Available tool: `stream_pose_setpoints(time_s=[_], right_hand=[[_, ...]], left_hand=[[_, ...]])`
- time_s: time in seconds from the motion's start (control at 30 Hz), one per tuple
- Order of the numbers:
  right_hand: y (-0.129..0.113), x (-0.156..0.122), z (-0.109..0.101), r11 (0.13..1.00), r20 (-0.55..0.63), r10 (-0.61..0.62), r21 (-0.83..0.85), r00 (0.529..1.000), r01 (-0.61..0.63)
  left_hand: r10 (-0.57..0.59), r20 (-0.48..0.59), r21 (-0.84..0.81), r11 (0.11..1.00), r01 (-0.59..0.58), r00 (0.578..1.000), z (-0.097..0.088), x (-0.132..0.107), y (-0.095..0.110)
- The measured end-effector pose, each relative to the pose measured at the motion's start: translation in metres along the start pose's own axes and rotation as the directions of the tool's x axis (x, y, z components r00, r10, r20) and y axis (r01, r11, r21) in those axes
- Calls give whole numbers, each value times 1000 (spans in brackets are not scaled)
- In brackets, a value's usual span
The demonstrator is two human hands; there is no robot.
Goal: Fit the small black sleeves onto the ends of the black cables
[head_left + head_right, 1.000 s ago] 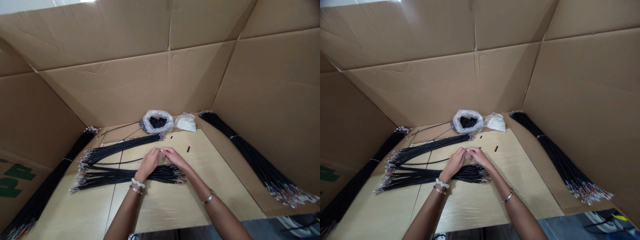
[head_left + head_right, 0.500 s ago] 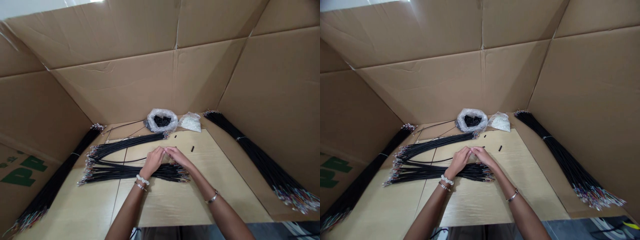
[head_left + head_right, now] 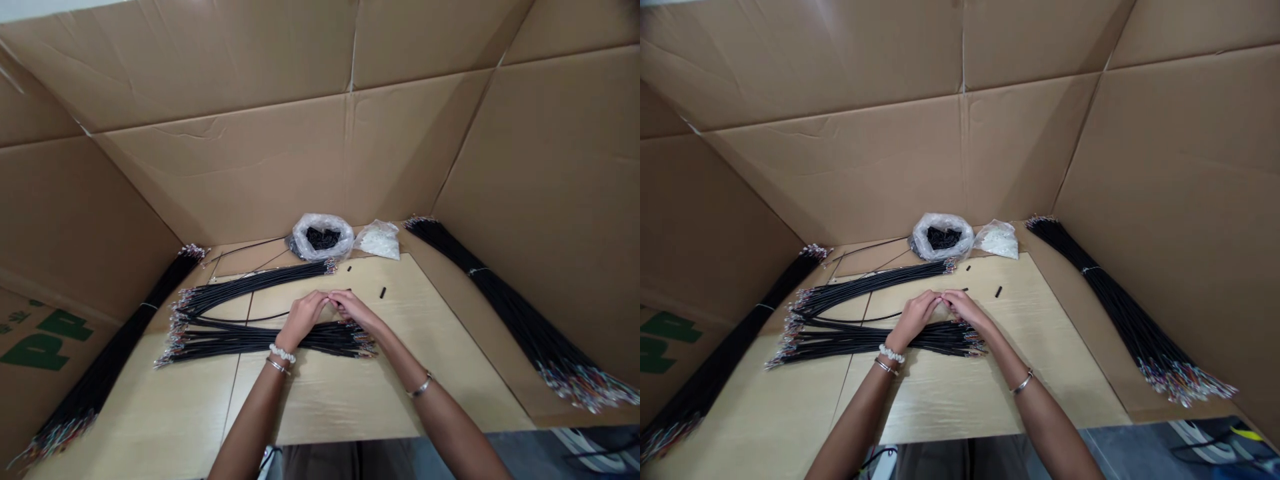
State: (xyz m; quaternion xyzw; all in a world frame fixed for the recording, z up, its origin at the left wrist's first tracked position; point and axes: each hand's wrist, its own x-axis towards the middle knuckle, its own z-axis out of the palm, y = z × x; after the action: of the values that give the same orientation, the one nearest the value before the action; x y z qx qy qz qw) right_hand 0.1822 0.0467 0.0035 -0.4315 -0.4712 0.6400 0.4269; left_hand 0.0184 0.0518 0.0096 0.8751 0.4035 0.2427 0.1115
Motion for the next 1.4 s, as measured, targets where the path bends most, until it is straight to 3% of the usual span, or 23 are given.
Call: stream_pose_setpoints(time_s=[0.13,0.3,0.67,1.4], right_hand=[[0,0,0,995,23,52,82,998,-53],[-1,2,-7,962,69,169,203,983,-180],[-4,-2,-5,941,-72,12,337,997,13],[-8,-5,-1,933,-76,2,359,997,25]], left_hand=[[33,-4,-30,999,-34,999,-2,-1,-3],[-19,-20,-25,1000,18,1000,-2,0,-5],[-42,-76,-148,988,30,996,-1,0,-5],[-55,-130,-194,981,29,990,-2,0,-5]])
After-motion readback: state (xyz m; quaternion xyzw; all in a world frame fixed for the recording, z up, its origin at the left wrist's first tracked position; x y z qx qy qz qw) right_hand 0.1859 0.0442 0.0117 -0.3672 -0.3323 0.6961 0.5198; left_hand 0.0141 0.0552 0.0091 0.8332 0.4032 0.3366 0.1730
